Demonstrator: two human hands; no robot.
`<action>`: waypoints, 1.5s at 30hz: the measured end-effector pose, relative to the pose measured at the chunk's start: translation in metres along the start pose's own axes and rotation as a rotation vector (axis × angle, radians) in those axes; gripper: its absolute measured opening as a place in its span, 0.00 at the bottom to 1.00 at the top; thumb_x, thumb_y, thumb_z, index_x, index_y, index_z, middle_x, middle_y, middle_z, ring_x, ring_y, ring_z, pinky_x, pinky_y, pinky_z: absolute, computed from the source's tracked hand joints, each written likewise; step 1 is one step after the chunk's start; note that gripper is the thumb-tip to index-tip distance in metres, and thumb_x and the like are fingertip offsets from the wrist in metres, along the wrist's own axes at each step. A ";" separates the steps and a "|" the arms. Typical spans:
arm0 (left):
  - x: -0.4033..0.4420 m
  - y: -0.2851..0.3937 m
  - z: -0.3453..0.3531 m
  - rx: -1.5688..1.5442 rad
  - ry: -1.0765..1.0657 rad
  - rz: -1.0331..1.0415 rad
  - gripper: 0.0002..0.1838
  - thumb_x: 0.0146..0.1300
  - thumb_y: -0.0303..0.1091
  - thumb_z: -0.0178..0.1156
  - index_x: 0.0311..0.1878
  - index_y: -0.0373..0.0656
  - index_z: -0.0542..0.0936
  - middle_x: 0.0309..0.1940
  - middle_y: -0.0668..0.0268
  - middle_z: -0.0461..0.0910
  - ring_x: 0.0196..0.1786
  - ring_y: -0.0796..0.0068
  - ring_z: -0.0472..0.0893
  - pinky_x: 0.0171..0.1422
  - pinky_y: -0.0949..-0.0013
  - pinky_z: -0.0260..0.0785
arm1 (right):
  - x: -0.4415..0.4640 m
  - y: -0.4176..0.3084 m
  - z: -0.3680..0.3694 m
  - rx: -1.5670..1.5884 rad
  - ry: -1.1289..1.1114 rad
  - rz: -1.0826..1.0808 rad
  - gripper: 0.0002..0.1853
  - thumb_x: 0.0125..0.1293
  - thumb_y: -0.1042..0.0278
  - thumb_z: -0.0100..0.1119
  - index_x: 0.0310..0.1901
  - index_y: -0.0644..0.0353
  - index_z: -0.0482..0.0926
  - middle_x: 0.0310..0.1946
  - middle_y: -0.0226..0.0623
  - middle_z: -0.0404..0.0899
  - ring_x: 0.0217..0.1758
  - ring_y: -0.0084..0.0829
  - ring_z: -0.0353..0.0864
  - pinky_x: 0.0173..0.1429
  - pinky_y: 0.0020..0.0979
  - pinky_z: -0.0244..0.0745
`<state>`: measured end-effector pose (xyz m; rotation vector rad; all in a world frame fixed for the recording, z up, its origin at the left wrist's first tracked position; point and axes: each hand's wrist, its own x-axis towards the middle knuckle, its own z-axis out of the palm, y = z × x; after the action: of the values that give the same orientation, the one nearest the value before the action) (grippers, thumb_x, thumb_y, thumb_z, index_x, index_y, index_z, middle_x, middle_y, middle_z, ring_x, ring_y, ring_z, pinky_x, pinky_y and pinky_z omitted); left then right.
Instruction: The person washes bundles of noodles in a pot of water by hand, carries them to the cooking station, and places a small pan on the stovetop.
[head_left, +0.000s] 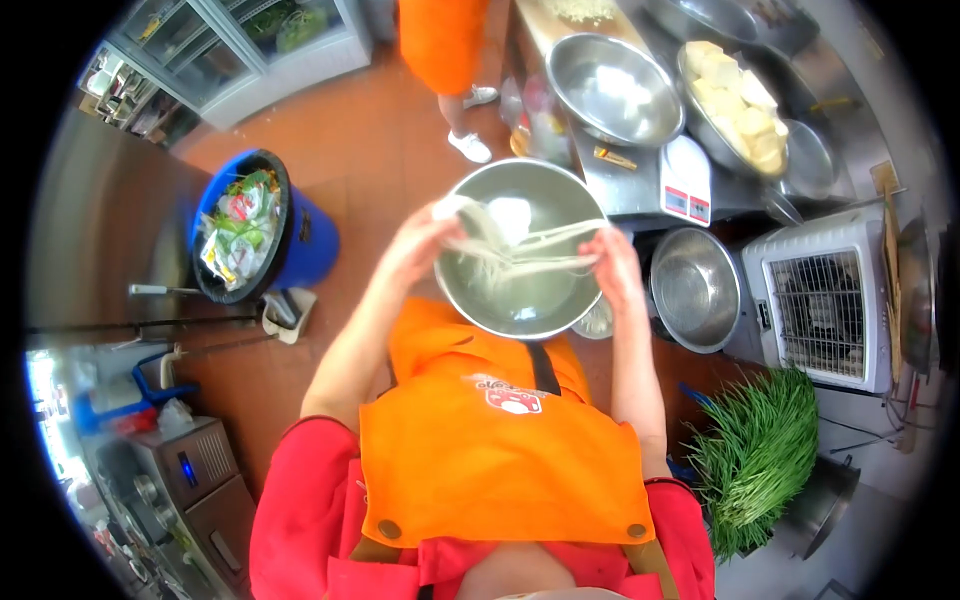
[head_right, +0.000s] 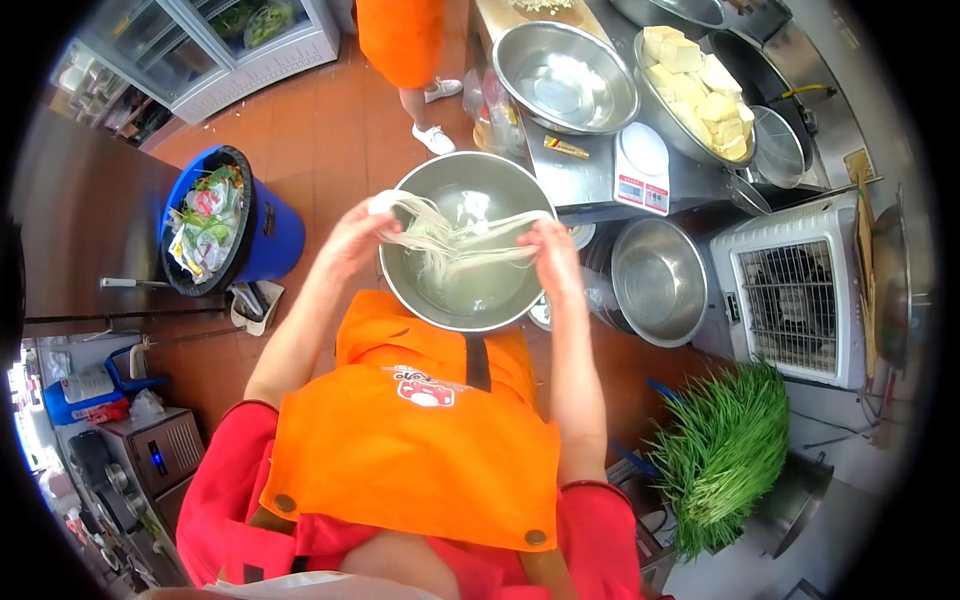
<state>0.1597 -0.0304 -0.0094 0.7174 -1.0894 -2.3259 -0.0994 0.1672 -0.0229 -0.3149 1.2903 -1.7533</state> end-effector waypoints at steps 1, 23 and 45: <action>-0.007 0.002 -0.014 -0.054 0.066 -0.008 0.13 0.60 0.27 0.61 0.48 0.39 0.76 0.34 0.68 0.80 0.36 0.76 0.79 0.49 0.67 0.73 | 0.001 -0.005 -0.017 0.059 0.054 0.023 0.08 0.68 0.66 0.54 0.42 0.61 0.73 0.26 0.29 0.75 0.32 0.27 0.78 0.42 0.30 0.76; -0.043 -0.034 -0.005 -0.083 -0.050 -0.181 0.18 0.63 0.35 0.61 0.53 0.38 0.75 0.43 0.61 0.81 0.47 0.67 0.81 0.53 0.64 0.74 | -0.013 0.009 0.039 -0.027 -0.207 0.213 0.08 0.66 0.67 0.60 0.43 0.57 0.75 0.29 0.24 0.73 0.30 0.18 0.72 0.38 0.26 0.72; -0.014 -0.046 0.048 0.922 -0.129 -0.107 0.15 0.63 0.37 0.60 0.48 0.37 0.79 0.38 0.62 0.83 0.41 0.76 0.80 0.46 0.71 0.71 | -0.033 0.050 0.075 -0.787 -0.185 -0.174 0.11 0.62 0.67 0.58 0.40 0.67 0.80 0.31 0.37 0.82 0.34 0.24 0.80 0.39 0.29 0.74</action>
<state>0.1305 0.0309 -0.0160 0.9441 -2.2637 -1.8812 -0.0060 0.1438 -0.0242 -1.0300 1.8070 -1.2352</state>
